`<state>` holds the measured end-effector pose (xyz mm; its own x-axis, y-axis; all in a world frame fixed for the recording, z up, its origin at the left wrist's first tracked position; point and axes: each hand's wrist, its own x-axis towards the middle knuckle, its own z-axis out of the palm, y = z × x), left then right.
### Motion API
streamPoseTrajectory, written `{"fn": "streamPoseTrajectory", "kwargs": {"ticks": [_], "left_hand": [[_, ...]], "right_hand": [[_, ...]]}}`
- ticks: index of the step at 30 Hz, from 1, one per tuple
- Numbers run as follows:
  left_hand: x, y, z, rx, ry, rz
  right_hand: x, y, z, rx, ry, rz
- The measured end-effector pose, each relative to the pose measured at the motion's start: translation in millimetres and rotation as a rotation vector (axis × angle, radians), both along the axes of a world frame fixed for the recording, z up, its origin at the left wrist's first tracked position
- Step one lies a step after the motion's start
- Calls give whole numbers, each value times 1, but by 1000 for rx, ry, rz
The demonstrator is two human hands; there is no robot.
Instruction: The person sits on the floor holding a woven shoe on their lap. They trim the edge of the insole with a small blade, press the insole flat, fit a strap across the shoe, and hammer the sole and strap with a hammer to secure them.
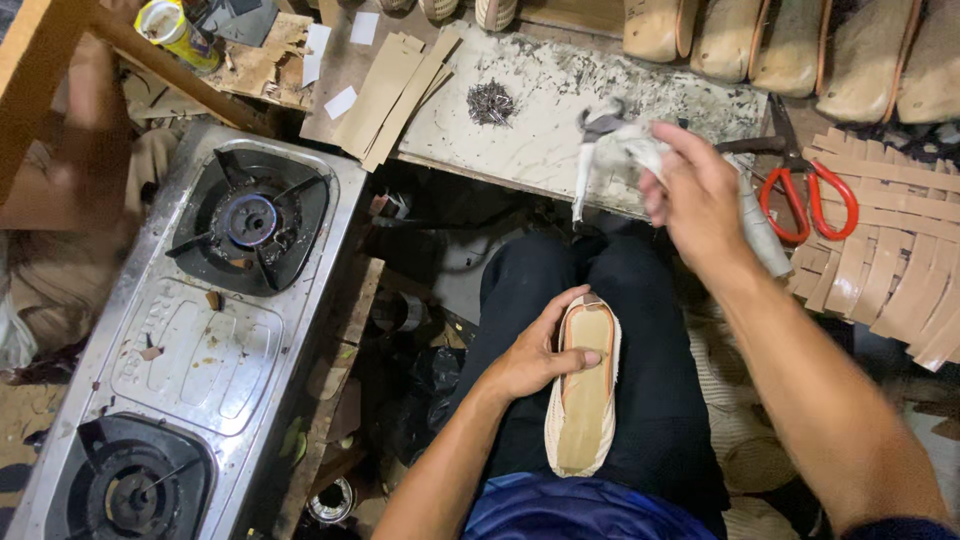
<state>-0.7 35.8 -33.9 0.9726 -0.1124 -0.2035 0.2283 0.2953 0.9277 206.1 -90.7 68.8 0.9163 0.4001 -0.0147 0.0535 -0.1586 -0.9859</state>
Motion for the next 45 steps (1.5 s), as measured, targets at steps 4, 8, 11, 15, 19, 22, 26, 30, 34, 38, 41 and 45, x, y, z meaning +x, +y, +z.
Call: {"fn": "streamPoseTrajectory", "kwargs": {"ticks": [4, 8, 11, 15, 19, 22, 26, 30, 34, 38, 41, 45], "left_hand": [[-4, -3, 17, 20, -5, 60], [-9, -11, 45, 346, -151, 173], [-16, -18, 66, 512, -246, 165], [-23, -32, 86, 629, -387, 156], [-33, -43, 95, 721, -378, 107], [-40, -50, 99, 804, -417, 90], [-44, -54, 101, 831, -487, 108], [-41, -53, 96, 815, -445, 113], [-38, -46, 90, 832, -388, 133], [-38, -42, 88, 834, -342, 120], [-37, -44, 87, 838, -312, 108], [-37, -48, 79, 858, -325, 62]], "right_hand": [[-75, -80, 7, 349, -258, 113], [-125, -154, -3, -291, 217, 73], [-153, -182, -14, -404, 563, 224], [-182, -197, -17, -220, 589, 481], [-181, -197, -4, -170, 616, 511], [-173, -189, 16, -309, 682, 508], [-172, -175, 46, -200, 471, 616], [-188, -148, 48, -510, 727, 248], [-211, -118, 22, -437, 482, 98], [-223, -108, -2, -410, 355, 5], [-225, -113, -12, -371, 346, 13], [-227, -124, -22, -301, 403, -9]]}}
